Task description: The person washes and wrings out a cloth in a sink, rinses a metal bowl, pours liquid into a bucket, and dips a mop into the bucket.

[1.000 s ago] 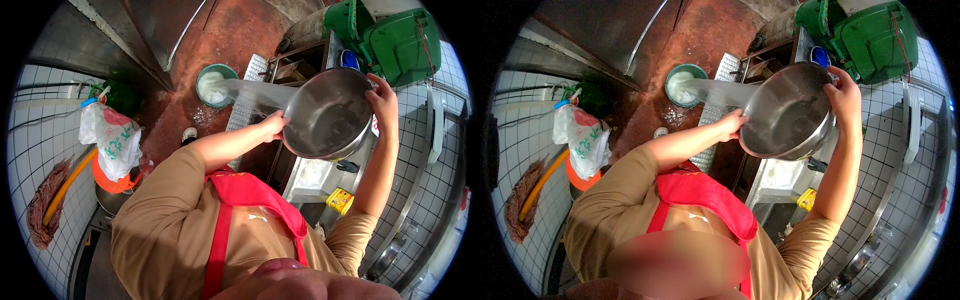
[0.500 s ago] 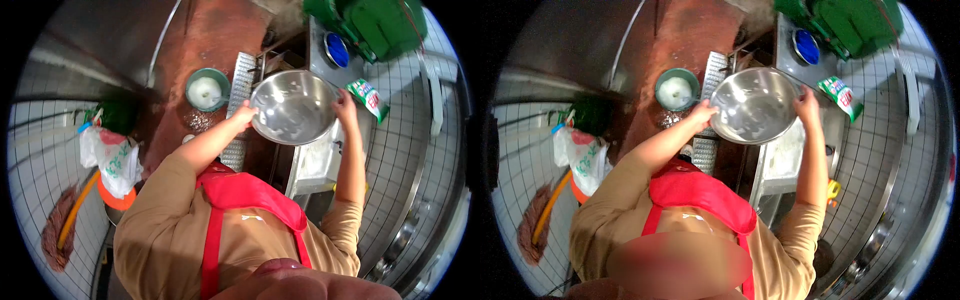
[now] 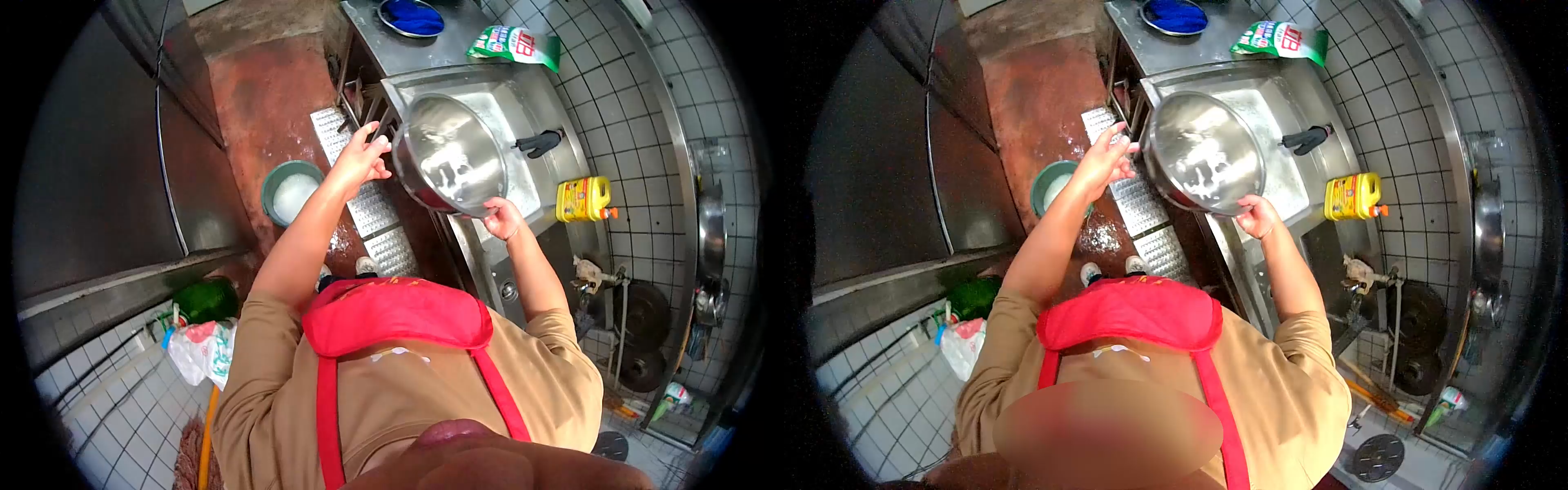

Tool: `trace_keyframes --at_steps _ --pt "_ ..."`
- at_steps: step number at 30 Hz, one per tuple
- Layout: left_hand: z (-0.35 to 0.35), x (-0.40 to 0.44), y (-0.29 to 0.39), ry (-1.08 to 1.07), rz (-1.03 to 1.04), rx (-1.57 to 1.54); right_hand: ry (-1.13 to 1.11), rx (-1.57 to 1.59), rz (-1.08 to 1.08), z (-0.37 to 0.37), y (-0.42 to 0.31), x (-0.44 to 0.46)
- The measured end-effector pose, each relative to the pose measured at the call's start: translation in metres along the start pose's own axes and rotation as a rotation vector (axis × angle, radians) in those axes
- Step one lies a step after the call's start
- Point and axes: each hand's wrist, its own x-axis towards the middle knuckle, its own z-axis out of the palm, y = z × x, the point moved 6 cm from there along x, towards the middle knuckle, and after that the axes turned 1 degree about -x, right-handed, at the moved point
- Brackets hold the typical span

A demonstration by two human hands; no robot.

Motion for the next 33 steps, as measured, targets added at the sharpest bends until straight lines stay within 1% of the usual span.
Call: trace_keyframes --at_steps 1,2,3,4,5,7,9,11,13,14,17,18,21,22,25,26,29,30,31,33 --pt "0.008 0.003 0.001 -0.017 0.005 -0.007 0.023 0.023 -0.019 -0.017 -0.006 0.001" --pt "0.004 0.008 -0.007 -0.006 0.013 0.018 0.048 0.043 -0.033 -0.037 -0.014 0.002" --pt "-0.002 0.011 -0.012 0.006 0.022 0.041 0.072 0.06 -0.046 -0.043 -0.017 -0.002" --pt "-0.013 0.01 -0.02 0.082 -0.009 0.087 0.237 0.096 -0.131 -0.058 -0.026 -0.007" --pt "-0.03 0.012 -0.032 0.133 -0.035 0.12 0.236 0.121 -0.174 -0.075 -0.034 -0.002" --pt "-0.063 0.0 -0.045 0.231 -0.104 0.195 0.364 0.038 -0.229 -0.104 -0.045 0.001" --pt "-0.099 -0.021 -0.056 0.376 -0.142 0.247 0.54 -0.032 -0.372 -0.148 -0.057 0.018" --pt "-0.144 -0.046 -0.076 0.462 -0.126 0.185 0.725 -0.242 -0.531 -0.141 -0.064 0.005" --pt "-0.2 -0.072 -0.105 0.552 -0.138 0.111 0.845 -0.45 -0.626 -0.147 -0.072 0.005" --pt "-0.209 -0.095 -0.105 0.624 -0.146 0.085 1.042 -0.702 -0.678 -0.137 -0.078 -0.01" --pt "-0.234 -0.16 -0.114 0.863 -0.181 0.009 1.31 -1.118 -0.674 -0.123 -0.081 -0.02" --pt "-0.243 -0.18 -0.121 0.9 -0.19 -0.007 1.249 -1.112 -0.664 -0.117 -0.08 -0.021" --pt "-0.261 -0.231 -0.14 0.982 -0.206 -0.038 1.252 -1.157 -0.654 -0.113 -0.074 -0.004" --pt "-0.263 -0.245 -0.146 1.005 -0.202 -0.061 1.295 -1.128 -0.682 -0.115 -0.068 0.007" --pt "-0.262 -0.279 -0.158 1.074 -0.211 -0.125 1.295 -0.922 -0.513 -0.14 -0.061 0.058" --pt "-0.259 -0.288 -0.159 1.084 -0.214 -0.138 1.305 -0.835 -0.517 -0.165 -0.059 0.089" --pt "-0.25 -0.307 -0.158 1.09 -0.22 -0.142 0.782 -0.083 -0.479 -0.109 -0.035 0.074" --pt "-0.246 -0.311 -0.157 1.093 -0.221 -0.146 0.671 -0.03 -0.378 -0.126 -0.035 0.103" --pt "-0.243 -0.313 -0.157 1.095 -0.22 -0.151 0.641 0.036 -0.376 -0.145 -0.039 0.123" --pt "-0.235 -0.317 -0.158 1.093 -0.209 -0.162 0.594 0.18 -0.362 -0.158 -0.036 0.13"
